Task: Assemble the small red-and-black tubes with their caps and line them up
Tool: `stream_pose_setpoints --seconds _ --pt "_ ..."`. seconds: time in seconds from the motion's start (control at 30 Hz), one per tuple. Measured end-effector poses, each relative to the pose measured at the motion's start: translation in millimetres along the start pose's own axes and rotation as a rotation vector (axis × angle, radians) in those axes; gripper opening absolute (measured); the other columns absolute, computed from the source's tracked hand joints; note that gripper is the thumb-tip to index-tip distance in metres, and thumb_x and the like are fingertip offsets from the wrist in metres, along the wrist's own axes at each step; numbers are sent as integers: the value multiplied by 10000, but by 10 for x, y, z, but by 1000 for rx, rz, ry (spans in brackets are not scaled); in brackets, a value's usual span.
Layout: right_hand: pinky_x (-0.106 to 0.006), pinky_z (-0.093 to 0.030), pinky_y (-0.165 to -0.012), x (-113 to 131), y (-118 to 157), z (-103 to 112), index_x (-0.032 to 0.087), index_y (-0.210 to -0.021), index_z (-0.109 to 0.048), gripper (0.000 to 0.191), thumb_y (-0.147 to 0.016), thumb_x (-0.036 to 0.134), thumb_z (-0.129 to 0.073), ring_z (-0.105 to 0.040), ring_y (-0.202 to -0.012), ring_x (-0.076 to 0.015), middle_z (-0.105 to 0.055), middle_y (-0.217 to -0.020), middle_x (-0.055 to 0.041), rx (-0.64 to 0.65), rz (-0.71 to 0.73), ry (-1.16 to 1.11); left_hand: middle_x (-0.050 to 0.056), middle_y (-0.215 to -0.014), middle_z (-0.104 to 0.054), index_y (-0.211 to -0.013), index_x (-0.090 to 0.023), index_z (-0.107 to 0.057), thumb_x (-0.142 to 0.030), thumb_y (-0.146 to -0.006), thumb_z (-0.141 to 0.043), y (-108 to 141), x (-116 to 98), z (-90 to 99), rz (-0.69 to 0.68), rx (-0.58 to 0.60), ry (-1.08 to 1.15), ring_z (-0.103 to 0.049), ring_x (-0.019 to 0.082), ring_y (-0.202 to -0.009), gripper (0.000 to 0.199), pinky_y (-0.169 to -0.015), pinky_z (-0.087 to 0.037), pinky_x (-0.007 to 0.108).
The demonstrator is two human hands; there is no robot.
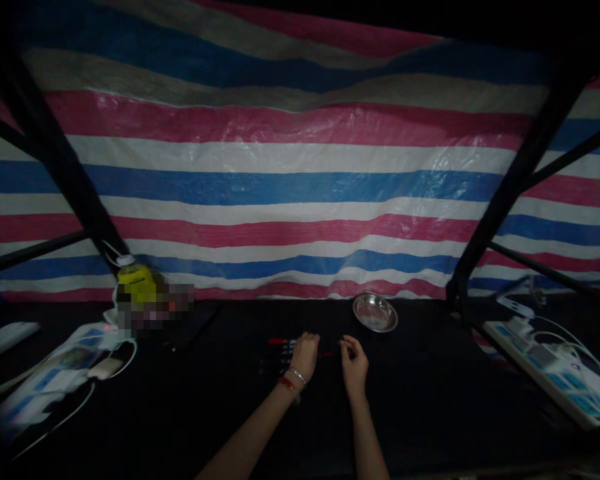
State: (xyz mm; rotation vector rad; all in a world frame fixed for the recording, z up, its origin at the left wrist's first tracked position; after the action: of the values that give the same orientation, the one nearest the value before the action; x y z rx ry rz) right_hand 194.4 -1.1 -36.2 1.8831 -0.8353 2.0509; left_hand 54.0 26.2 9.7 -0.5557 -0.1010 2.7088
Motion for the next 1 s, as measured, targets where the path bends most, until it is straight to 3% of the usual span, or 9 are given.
stream_pose_setpoints --seconds 0.17,0.23,0.33,0.5,0.63,0.73,1.0 --pt "-330 -479 -702 95 17 -7 144 -836 -619 381 -617 450 -685 -649 -734 -218 -695 -753 -73 -34 -60 -56 102 -980 -628 -1073 -138 -579 -25 -824 -342 -30 26 25 34 -76 125 -579 176 -944 362 -840 -441 293" --pt "-320 -477 -687 151 49 -20 144 -828 -615 397 -601 459 -697 -650 -741 -222 -699 -748 -77 -49 -101 -122 97 -1013 -614 -1119 -146 -562 -54 -831 -357 -6 39 54 50 -175 314 -584 157 -939 366 -832 -456 279" --pt "-280 -466 -592 252 127 -70 144 -850 -611 431 -580 462 -718 -644 -693 -207 -710 -775 -93 -43 -213 -239 79 -936 -622 -1016 -158 -626 -119 -809 -427 75 45 115 64 -316 714 -609 155 -833 290 -770 -489 296" --pt "-237 -433 -513 491 240 -185 157 -881 -623 403 -603 430 -728 -607 -599 -151 -712 -868 -92 -18 -289 -372 44 -789 -651 -831 -151 -635 -265 -745 -569 254 -29 328 117 -344 1136 -620 155 -729 157 -693 -500 286" --pt "-247 -465 -539 701 316 -315 178 -837 -639 348 -592 400 -747 -639 -645 -167 -714 -849 -73 24 -380 -526 37 -740 -649 -754 -141 -614 -309 -687 -646 386 -98 607 168 -489 1164 -611 155 -730 183 -696 -488 272" --pt "-265 -490 -571 841 381 -422 187 -833 -653 332 -593 394 -752 -657 -695 -189 -709 -790 -53 76 -399 -562 44 -746 -661 -747 -144 -622 -296 -688 -642 458 -147 730 138 -490 1130 -619 162 -738 164 -698 -489 278" --pt "-244 -489 -545 1007 423 -492 178 -834 -652 357 -556 366 -774 -643 -621 -152 -713 -830 -65 23 -464 -650 36 -779 -696 -699 -171 -639 -242 -708 -615 625 -124 727 120 -558 1012 -649 180 -784 75 -755 -492 297"
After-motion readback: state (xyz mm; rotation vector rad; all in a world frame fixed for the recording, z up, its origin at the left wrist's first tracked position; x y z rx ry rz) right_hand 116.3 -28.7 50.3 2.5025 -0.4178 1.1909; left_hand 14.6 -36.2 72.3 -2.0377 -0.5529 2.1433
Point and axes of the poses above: each hand's wrist, its own y-axis away from the middle knuckle, its own z-axis out of the back of the hand, x = y × z, the point moved 2 cm from there along -y, towards the middle knuckle
